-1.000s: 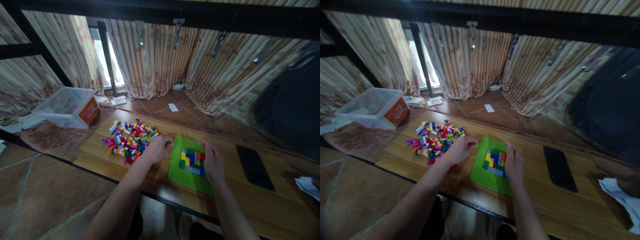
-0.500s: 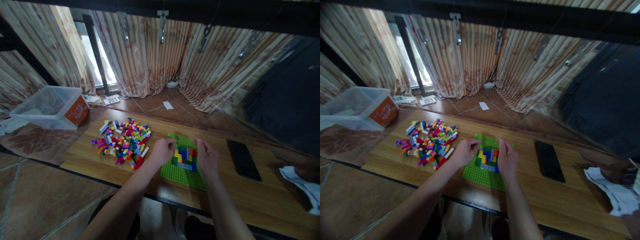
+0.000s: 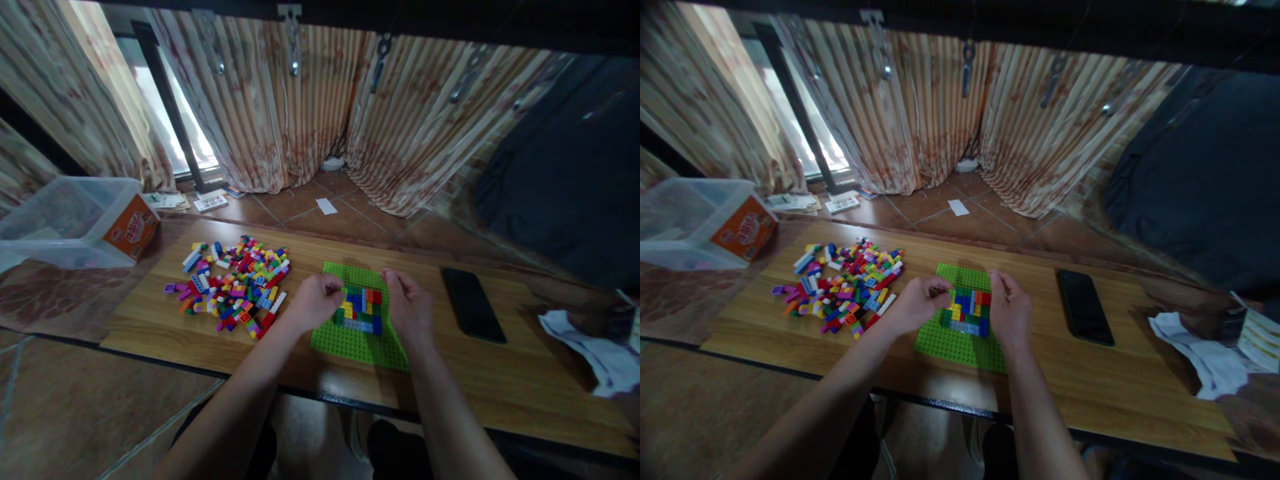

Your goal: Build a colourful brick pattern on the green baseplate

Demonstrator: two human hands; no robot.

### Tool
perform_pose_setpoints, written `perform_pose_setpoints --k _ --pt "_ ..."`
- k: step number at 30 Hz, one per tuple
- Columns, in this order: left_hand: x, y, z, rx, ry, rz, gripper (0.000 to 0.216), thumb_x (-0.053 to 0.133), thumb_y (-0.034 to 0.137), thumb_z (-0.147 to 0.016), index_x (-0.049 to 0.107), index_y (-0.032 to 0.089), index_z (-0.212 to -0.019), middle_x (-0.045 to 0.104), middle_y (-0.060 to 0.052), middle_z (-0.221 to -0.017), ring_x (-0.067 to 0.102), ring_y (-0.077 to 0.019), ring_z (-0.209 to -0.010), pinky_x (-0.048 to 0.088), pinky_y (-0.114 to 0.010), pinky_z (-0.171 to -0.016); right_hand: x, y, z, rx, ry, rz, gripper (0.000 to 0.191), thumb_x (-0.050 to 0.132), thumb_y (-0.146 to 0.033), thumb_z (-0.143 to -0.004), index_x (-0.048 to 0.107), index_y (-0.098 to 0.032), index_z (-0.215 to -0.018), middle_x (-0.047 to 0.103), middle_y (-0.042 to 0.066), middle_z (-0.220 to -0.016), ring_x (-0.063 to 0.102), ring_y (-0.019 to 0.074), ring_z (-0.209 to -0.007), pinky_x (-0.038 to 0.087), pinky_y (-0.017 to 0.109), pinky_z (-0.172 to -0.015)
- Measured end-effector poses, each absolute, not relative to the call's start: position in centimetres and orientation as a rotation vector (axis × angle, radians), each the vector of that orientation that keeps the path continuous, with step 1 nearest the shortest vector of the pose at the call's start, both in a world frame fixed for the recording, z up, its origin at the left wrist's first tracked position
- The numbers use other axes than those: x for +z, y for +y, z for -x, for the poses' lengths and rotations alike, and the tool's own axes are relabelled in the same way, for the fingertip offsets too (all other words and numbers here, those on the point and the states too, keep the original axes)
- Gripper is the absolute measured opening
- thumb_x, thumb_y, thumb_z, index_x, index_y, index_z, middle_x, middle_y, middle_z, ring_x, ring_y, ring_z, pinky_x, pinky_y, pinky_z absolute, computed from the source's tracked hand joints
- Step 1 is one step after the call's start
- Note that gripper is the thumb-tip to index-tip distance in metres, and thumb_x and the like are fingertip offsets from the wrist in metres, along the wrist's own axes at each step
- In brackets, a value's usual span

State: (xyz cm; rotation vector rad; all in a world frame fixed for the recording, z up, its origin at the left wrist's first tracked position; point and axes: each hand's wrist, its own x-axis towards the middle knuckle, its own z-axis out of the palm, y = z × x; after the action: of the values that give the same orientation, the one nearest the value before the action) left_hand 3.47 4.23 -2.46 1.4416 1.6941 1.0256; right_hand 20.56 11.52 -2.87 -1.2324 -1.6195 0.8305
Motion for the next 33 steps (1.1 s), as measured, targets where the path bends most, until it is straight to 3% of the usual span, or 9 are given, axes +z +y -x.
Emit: perform_pose_setpoints --k 18,27,33 --pt "-2.3 4.6 -4.8 0.939 1.898 -1.574 0.021 0.052 0.01 -0.082 0.071 0.017 -0.087 0.074 -0.003 -0.082 0.068 -0.0146 -0.075 0.051 -0.022 -0.071 -3.2 11.5 -20.7 0.754 -1.728 1.196 0.036 0.053 -0.046 -0.086 0.074 -0.019 -0.095 0.075 0.01 -0.099 0.068 0.025 -0.094 0.051 0.042 -0.089" --pt "-2.2 4.4 -4.7 0.973 1.859 -1.598 0.027 0.048 0.008 -0.081 0.069 0.014 -0.097 0.073 -0.005 -0.087 0.068 -0.0154 -0.077 0.052 -0.025 -0.074 -3.1 11.5 -20.7 0.776 -1.742 1.21 0.036 0.055 -0.045 -0.086 0.074 -0.017 -0.096 0.075 0.012 -0.099 0.068 0.0253 -0.094 0.05 0.042 -0.089" --pt "-2.2 4.3 -4.2 0.918 1.83 -1.625 0.03 0.061 0.012 -0.072 0.066 0.014 -0.101 0.071 -0.005 -0.091 0.066 -0.0149 -0.074 0.053 -0.024 -0.07 -3.0 11.8 -21.1 0.756 -1.738 1.225 0.037 0.055 -0.047 -0.085 0.074 -0.018 -0.095 0.076 0.011 -0.098 0.069 0.0257 -0.092 0.05 0.042 -0.088"
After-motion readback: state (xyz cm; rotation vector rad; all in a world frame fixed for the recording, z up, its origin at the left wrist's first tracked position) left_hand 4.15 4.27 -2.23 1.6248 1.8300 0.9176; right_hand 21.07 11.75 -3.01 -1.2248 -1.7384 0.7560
